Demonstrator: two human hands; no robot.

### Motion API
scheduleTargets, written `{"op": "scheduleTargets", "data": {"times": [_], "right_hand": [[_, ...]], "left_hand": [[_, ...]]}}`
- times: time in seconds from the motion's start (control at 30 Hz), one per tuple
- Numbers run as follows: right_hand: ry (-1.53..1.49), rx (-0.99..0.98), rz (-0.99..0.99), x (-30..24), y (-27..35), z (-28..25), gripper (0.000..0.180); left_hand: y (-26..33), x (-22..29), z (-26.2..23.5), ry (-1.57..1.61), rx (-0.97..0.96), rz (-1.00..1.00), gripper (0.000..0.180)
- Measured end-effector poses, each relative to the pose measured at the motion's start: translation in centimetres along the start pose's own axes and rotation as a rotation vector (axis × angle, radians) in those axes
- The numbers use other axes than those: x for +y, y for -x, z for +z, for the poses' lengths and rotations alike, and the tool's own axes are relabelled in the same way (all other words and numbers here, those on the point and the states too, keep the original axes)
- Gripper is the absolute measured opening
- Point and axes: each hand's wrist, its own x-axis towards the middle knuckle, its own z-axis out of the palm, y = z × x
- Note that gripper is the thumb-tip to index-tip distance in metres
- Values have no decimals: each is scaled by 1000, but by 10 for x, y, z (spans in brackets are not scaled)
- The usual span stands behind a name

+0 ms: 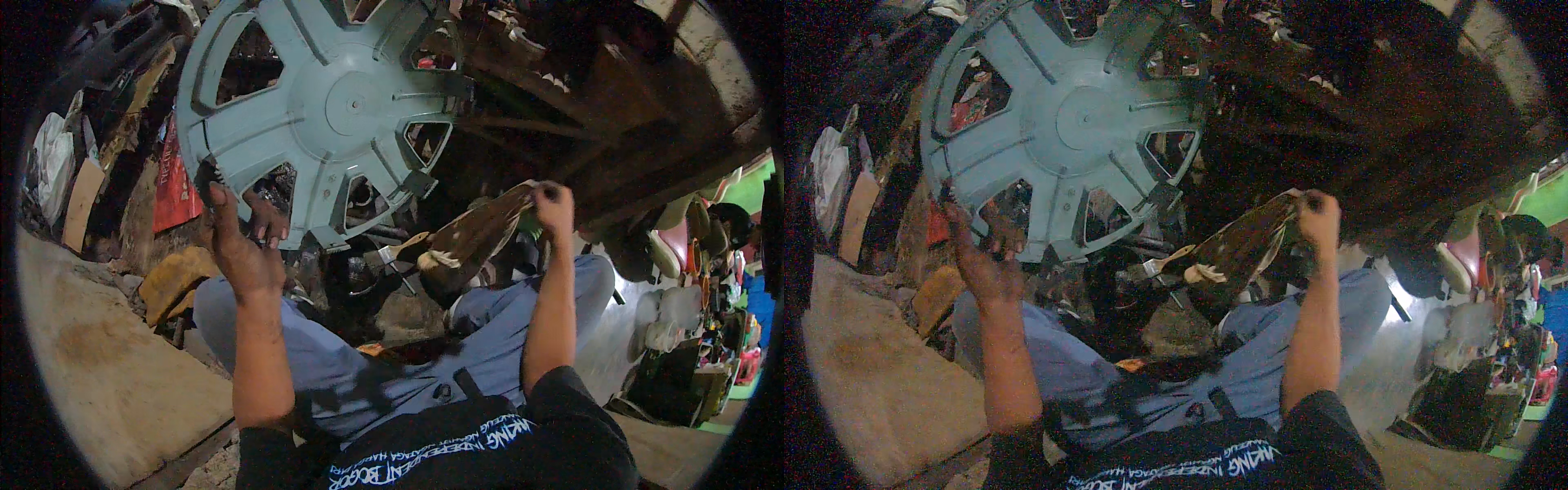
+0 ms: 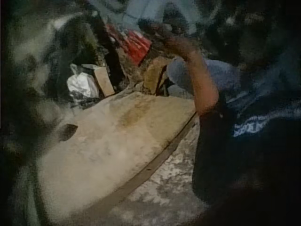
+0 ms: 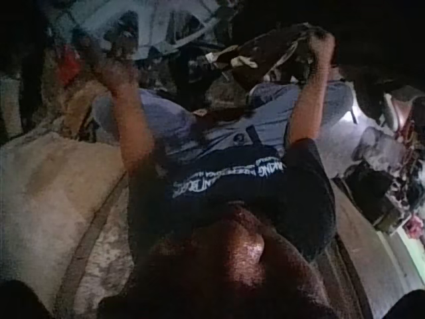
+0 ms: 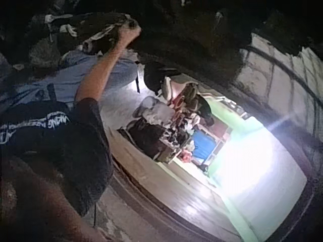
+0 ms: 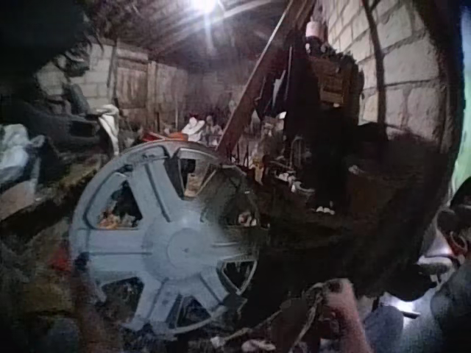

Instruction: The person sits on the floor and paints a light green car wheel with a brush, applying a coat of paint to the spokes and rim. After painting, the person wipes the wheel with a cloth to remove excess paint or smooth the surface.

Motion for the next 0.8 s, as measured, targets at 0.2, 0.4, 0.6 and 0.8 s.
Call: {"op": "scheduleTargets", "data": {"times": [0.2, 0.4, 0.6, 0.8], "right_hand": [[-637, 604, 55, -118, -11, -130, 29], [-571, 837, -332, -95, -13, -246, 42], [-1194, 662, -127, -138, 75, -257, 45], [-1489, 416, -122, -137, 133, -182, 46]], "left_hand": [[6, 0, -5, 70, -52, 30, 42], [15, -11, 12, 172, -45, -17, 47], [21, -21, 19, 239, -111, -133, 45], [61, -5, 61, 188, -11, -122, 46]]}}
